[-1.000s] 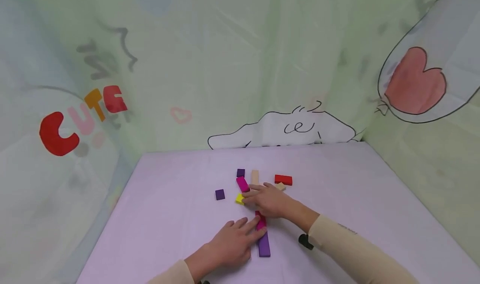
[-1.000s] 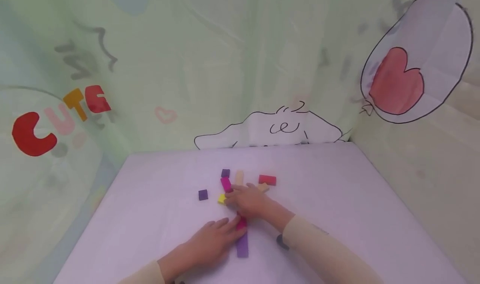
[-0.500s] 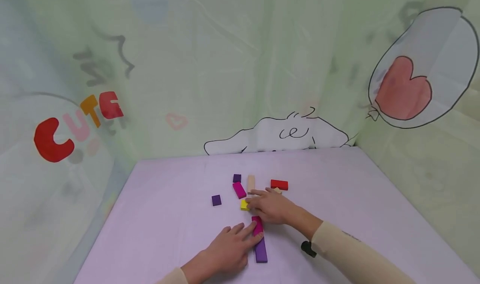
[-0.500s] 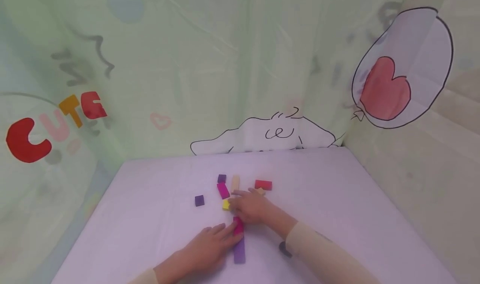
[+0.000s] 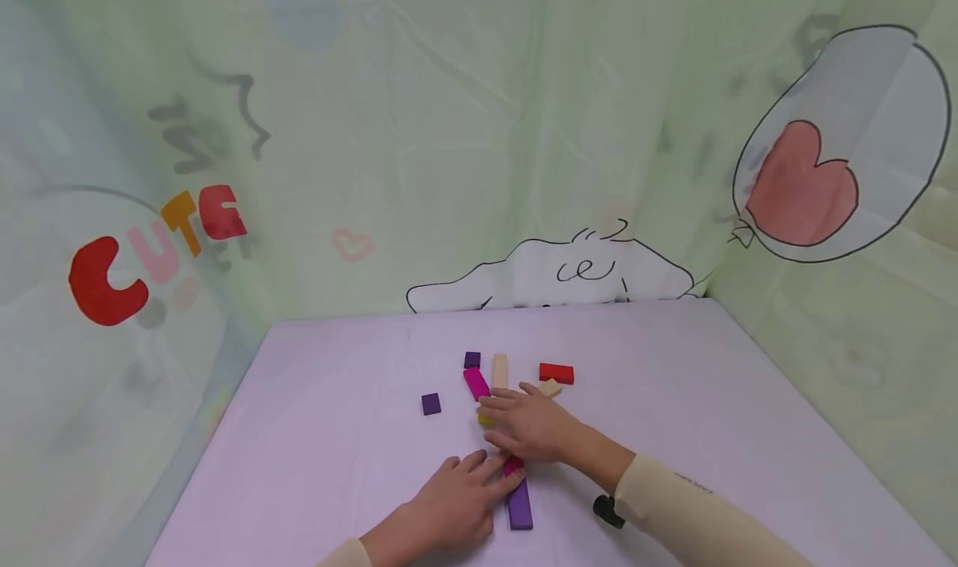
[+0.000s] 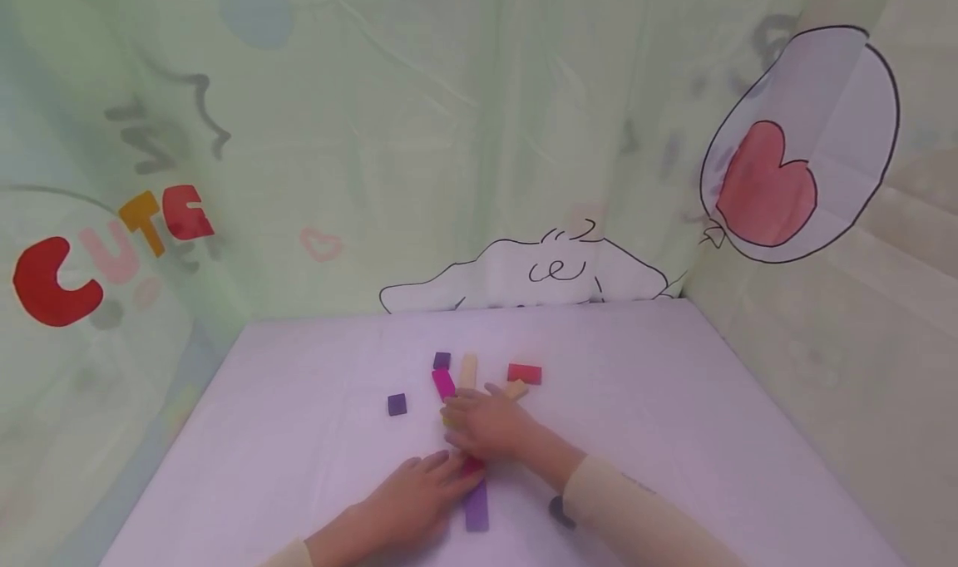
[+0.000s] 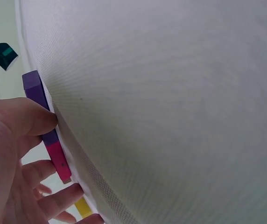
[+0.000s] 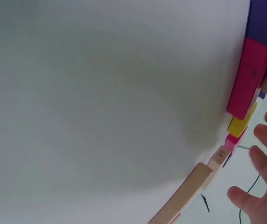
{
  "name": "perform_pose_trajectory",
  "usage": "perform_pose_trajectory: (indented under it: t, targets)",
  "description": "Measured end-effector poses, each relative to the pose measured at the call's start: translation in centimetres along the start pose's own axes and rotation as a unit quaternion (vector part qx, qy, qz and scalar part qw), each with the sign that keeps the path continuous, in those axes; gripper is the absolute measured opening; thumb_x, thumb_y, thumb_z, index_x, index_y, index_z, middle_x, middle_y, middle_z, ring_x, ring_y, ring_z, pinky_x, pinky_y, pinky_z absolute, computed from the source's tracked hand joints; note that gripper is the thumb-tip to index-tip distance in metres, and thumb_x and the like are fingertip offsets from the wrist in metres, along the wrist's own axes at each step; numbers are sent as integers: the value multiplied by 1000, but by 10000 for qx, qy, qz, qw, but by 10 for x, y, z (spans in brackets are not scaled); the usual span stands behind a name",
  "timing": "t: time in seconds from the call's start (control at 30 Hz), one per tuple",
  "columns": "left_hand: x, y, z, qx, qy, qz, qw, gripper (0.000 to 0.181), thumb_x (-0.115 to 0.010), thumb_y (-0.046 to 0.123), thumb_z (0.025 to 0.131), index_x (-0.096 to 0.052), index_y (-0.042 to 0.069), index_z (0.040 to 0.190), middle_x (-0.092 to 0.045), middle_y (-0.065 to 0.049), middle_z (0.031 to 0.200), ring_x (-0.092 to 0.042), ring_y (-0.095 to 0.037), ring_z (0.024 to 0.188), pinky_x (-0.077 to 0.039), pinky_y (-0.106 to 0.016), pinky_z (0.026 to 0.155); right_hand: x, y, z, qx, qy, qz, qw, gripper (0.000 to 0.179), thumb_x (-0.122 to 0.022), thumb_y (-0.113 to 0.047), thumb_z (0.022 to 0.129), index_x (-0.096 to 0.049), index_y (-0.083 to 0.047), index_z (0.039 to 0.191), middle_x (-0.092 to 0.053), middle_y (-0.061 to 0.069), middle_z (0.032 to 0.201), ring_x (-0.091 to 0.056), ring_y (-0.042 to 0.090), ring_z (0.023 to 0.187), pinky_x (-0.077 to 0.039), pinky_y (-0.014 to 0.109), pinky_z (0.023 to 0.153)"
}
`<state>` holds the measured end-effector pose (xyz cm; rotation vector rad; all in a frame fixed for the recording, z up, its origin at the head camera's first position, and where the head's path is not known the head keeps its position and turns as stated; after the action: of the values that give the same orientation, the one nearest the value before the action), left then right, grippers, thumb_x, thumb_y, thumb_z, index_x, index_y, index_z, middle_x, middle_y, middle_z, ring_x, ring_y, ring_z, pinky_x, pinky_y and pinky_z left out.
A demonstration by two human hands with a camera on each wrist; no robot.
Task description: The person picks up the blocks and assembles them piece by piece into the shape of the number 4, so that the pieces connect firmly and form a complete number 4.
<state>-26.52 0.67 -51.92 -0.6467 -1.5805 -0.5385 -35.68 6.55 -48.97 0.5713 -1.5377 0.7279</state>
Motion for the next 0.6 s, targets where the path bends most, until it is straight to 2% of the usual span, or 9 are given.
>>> perform_pose_trajectory:
  t: [0.1,0.4,0.5,0.6]
  targets:
    - [1,0,-1,-39,130,130,9998,64,-60,34,98,-39,40,159,-33,7,168,-48,-24,143,-54,-47,101,-1,-3,-1,60,-89,-4,9999,50,-51,-44,105,-61,-17,145,-56,3,155,-48,25,147,-37,64,117]
    - [1,0,-2,-47,192,215,9996,66,-60,35,98,-38,39,159,-33,7,168,-49,-24,142,-55,-46,100,-3,-1,-5,-34,-187,209,9996,46,-56,-37,104,-62,-14,143,-57,5,153,-49,25,146,-37,65,117]
    - [-2,0,-1,-50,177,173,9997,66,-60,35,98,-37,39,160,-33,7,168,-50,-24,142,-55,-47,100,-2,0,-8,-23,-210,323,9993,45,-56,-34,103,-63,-13,142,-57,5,153,-50,25,146,-38,61,118]
    - [-6,-2,0,-12,30,50,10000,66,-59,37,99,-35,41,160,-30,8,170,-48,-25,144,-54,-49,102,-1,1,-11,24,-207,378,9991,43,-55,-33,104,-64,-12,141,-57,6,153,-51,25,144,-42,53,117]
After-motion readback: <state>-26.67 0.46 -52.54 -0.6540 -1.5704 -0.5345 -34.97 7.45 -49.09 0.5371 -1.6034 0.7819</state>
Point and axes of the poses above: each hand's wrist, its own z-axis towards the middle knuckle, its own x-axis out of the back of the hand, y = z × x, the point moved 9 cm from there along z, towards the middle knuckle
